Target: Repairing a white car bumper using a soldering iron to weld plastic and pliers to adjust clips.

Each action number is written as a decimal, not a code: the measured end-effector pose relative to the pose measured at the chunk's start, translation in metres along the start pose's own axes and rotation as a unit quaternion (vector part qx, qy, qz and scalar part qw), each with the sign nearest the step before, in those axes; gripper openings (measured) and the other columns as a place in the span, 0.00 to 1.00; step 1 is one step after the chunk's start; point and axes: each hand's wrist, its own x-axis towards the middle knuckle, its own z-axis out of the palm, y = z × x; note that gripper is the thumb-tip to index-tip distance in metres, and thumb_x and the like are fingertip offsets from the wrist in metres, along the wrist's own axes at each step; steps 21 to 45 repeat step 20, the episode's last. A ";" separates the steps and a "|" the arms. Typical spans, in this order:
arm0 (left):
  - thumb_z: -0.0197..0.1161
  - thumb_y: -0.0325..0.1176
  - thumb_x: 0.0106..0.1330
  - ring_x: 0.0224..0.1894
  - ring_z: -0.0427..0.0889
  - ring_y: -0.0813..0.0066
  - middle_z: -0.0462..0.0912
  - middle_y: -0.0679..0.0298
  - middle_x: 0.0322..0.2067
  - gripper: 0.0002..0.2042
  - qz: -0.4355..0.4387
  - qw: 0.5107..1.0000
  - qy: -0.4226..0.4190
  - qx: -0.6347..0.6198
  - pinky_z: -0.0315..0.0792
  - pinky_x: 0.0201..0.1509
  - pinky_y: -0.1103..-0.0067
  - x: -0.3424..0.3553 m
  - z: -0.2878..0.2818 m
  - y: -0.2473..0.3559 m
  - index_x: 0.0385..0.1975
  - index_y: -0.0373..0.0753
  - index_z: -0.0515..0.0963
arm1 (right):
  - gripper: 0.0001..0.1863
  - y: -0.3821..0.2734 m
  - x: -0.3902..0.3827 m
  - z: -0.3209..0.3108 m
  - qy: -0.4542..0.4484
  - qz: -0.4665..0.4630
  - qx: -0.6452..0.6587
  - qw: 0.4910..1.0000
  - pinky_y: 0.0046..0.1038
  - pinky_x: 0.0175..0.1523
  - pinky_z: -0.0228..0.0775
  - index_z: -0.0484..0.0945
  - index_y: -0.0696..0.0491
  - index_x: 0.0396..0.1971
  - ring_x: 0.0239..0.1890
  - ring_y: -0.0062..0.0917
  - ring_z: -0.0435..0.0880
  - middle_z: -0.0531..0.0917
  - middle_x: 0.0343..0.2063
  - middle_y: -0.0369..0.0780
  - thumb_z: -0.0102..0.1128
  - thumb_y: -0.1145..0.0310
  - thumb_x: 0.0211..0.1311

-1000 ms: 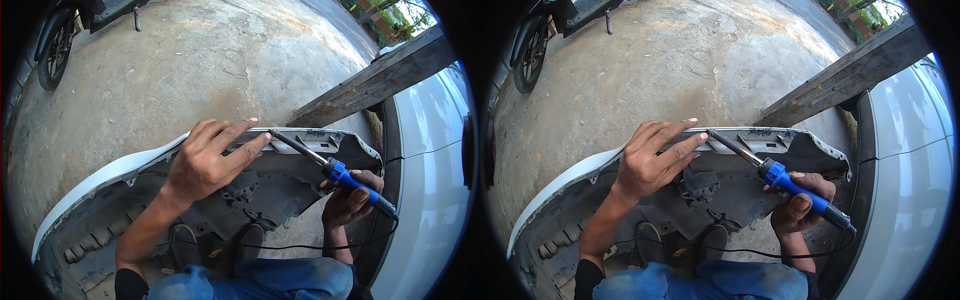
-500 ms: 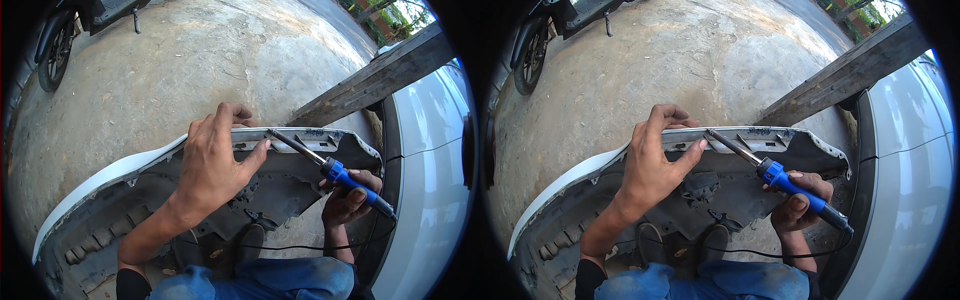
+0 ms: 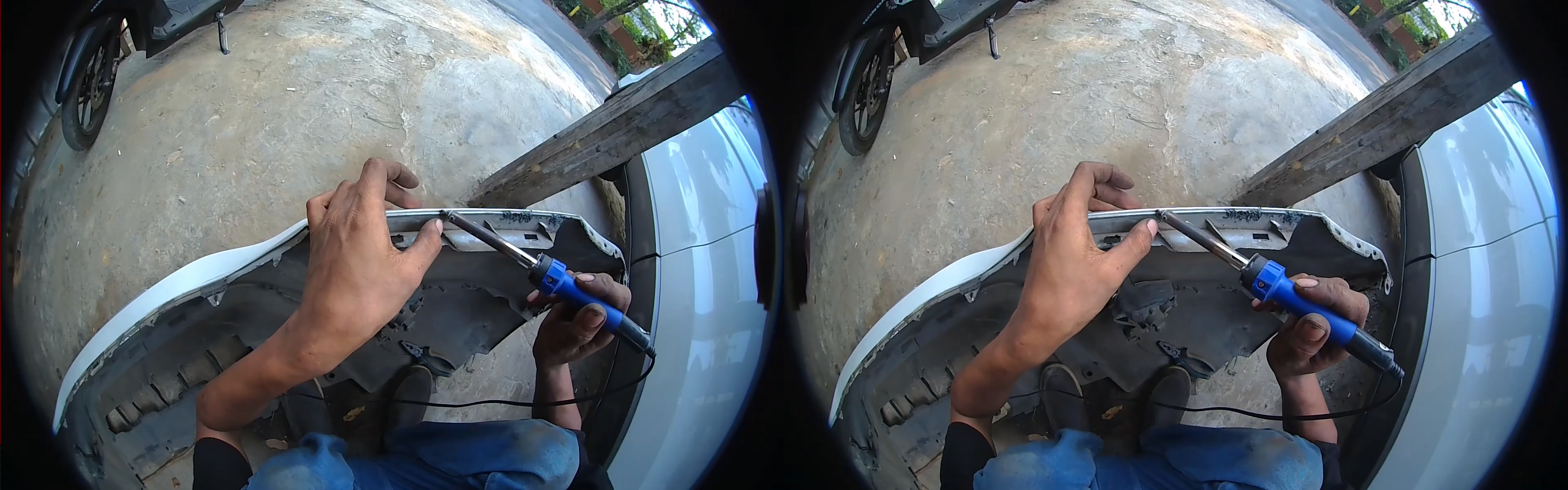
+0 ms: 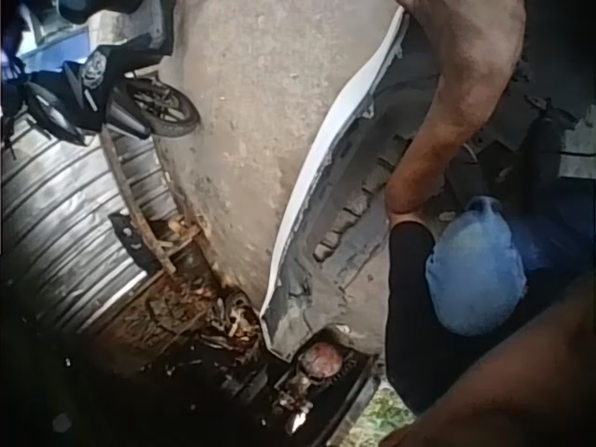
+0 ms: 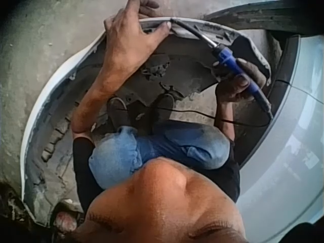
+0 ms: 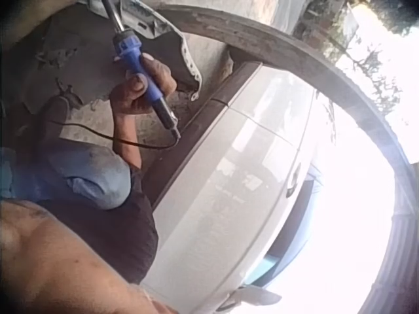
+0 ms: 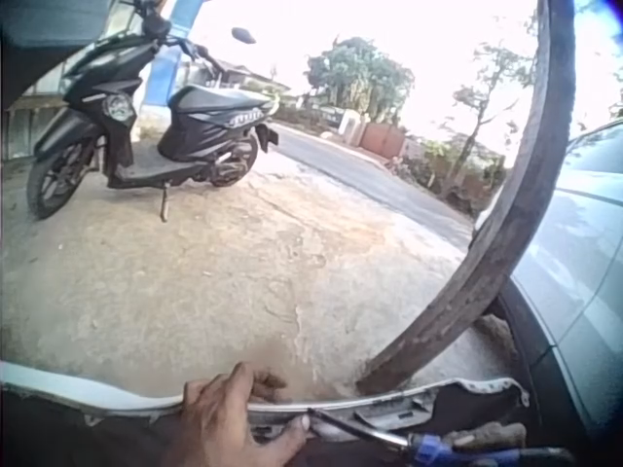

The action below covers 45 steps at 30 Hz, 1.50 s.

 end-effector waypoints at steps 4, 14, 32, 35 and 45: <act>0.77 0.37 0.63 0.49 0.87 0.63 0.90 0.58 0.42 0.22 -0.029 0.999 -0.019 -0.019 0.63 0.70 0.64 0.003 -0.003 0.001 0.53 0.35 0.78 | 0.32 0.002 0.001 -0.003 -0.013 -0.005 -0.015 1.000 0.32 0.26 0.87 0.72 0.59 0.47 0.30 0.27 0.86 0.77 0.32 0.41 0.63 0.39 0.75; 0.78 0.37 0.63 0.48 0.87 0.62 0.89 0.56 0.41 0.22 -0.042 0.998 -0.035 -0.038 0.70 0.67 0.65 0.007 -0.005 0.001 0.52 0.33 0.78 | 0.33 0.002 0.003 -0.005 -0.022 0.005 -0.004 1.000 0.33 0.27 0.88 0.72 0.59 0.48 0.30 0.28 0.85 0.78 0.35 0.42 0.62 0.38 0.75; 0.77 0.37 0.64 0.50 0.88 0.60 0.88 0.55 0.42 0.23 -0.060 0.996 -0.057 -0.034 0.70 0.68 0.65 0.010 -0.007 0.005 0.53 0.33 0.78 | 0.32 0.006 0.005 -0.012 -0.027 0.009 0.015 0.999 0.35 0.27 0.89 0.70 0.57 0.51 0.34 0.30 0.86 0.79 0.37 0.44 0.62 0.39 0.75; 0.77 0.37 0.64 0.50 0.88 0.60 0.88 0.55 0.42 0.23 -0.060 0.996 -0.057 -0.034 0.70 0.68 0.65 0.010 -0.007 0.005 0.53 0.33 0.78 | 0.32 0.006 0.005 -0.012 -0.027 0.009 0.015 0.999 0.35 0.27 0.89 0.70 0.57 0.51 0.34 0.30 0.86 0.79 0.37 0.44 0.62 0.39 0.75; 0.77 0.37 0.64 0.50 0.88 0.60 0.88 0.55 0.42 0.23 -0.060 0.996 -0.057 -0.034 0.70 0.68 0.65 0.010 -0.007 0.005 0.53 0.33 0.78 | 0.32 0.006 0.005 -0.012 -0.027 0.009 0.015 0.999 0.35 0.27 0.89 0.70 0.57 0.51 0.34 0.30 0.86 0.79 0.37 0.44 0.62 0.39 0.75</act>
